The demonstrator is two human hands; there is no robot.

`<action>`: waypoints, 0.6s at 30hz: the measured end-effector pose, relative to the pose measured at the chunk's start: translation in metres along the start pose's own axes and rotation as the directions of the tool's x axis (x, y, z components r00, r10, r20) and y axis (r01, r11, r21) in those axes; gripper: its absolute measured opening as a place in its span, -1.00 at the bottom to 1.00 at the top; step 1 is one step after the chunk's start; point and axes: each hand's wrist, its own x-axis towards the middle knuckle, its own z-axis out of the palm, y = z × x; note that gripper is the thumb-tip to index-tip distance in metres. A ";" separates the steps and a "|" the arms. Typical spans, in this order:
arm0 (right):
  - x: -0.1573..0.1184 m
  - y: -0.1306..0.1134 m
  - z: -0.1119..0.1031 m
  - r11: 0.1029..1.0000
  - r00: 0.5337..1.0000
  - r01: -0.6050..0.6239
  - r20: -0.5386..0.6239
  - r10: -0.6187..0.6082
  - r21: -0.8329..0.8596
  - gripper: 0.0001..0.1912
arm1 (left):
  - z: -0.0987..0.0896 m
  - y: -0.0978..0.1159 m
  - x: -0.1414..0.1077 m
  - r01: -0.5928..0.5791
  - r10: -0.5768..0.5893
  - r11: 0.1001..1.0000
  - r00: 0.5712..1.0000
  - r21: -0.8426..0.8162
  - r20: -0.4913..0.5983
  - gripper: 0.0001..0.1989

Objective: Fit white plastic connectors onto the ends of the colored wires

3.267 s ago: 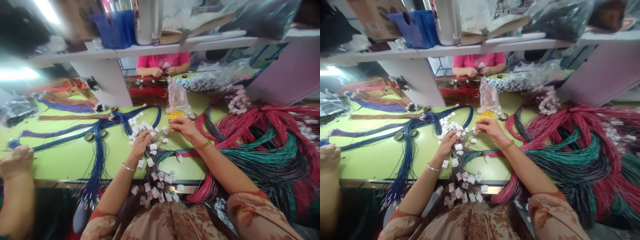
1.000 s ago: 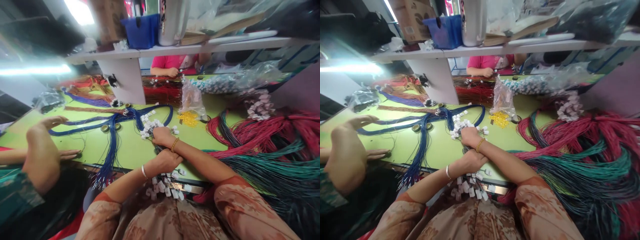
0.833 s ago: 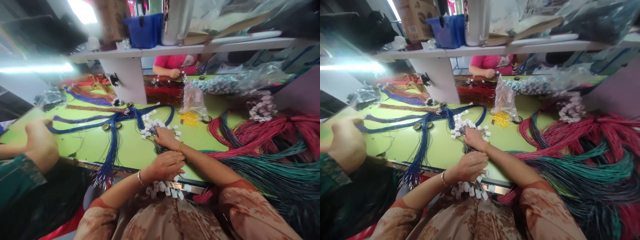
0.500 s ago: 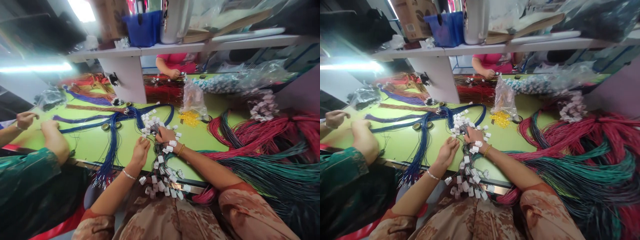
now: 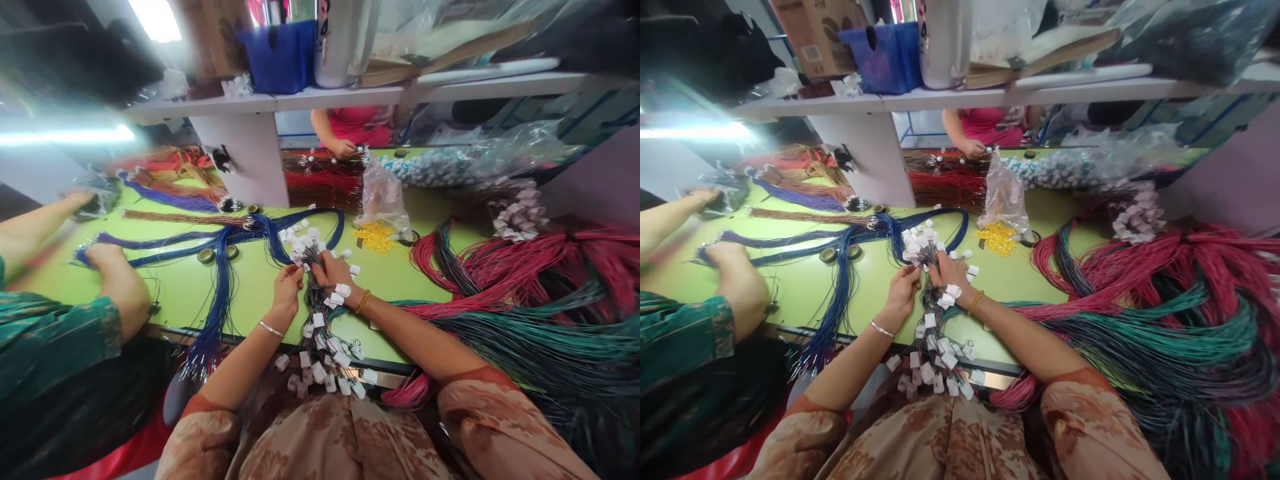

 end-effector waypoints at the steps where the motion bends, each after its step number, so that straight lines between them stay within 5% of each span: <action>1: 0.000 0.000 -0.001 1.000 1.000 -0.006 -0.001 0.006 0.011 -0.74 | 0.000 0.000 0.000 -0.003 0.003 1.000 1.000 -0.014 0.003 -0.70; 5: 0.000 0.002 -0.006 1.000 1.000 0.022 0.002 -0.022 0.018 -0.75 | 0.004 0.000 0.000 0.061 -0.051 0.991 0.995 -0.119 0.083 -0.67; 11: -0.007 0.002 -0.010 0.971 0.976 0.218 -0.010 -0.220 -0.096 -0.75 | 0.017 0.006 -0.002 0.051 -0.024 0.980 0.990 -0.192 0.140 -0.56; 15: -0.012 0.008 -0.007 0.914 0.921 0.389 0.011 -0.390 -0.117 -0.72 | 0.029 0.012 -0.010 -0.217 0.226 0.972 0.969 -0.091 0.103 -0.51; 18: -0.019 0.015 -0.010 0.834 0.836 0.547 -0.006 -0.548 -0.070 -0.72 | 0.033 0.014 -0.015 -0.346 0.345 0.938 0.935 -0.002 0.077 -0.54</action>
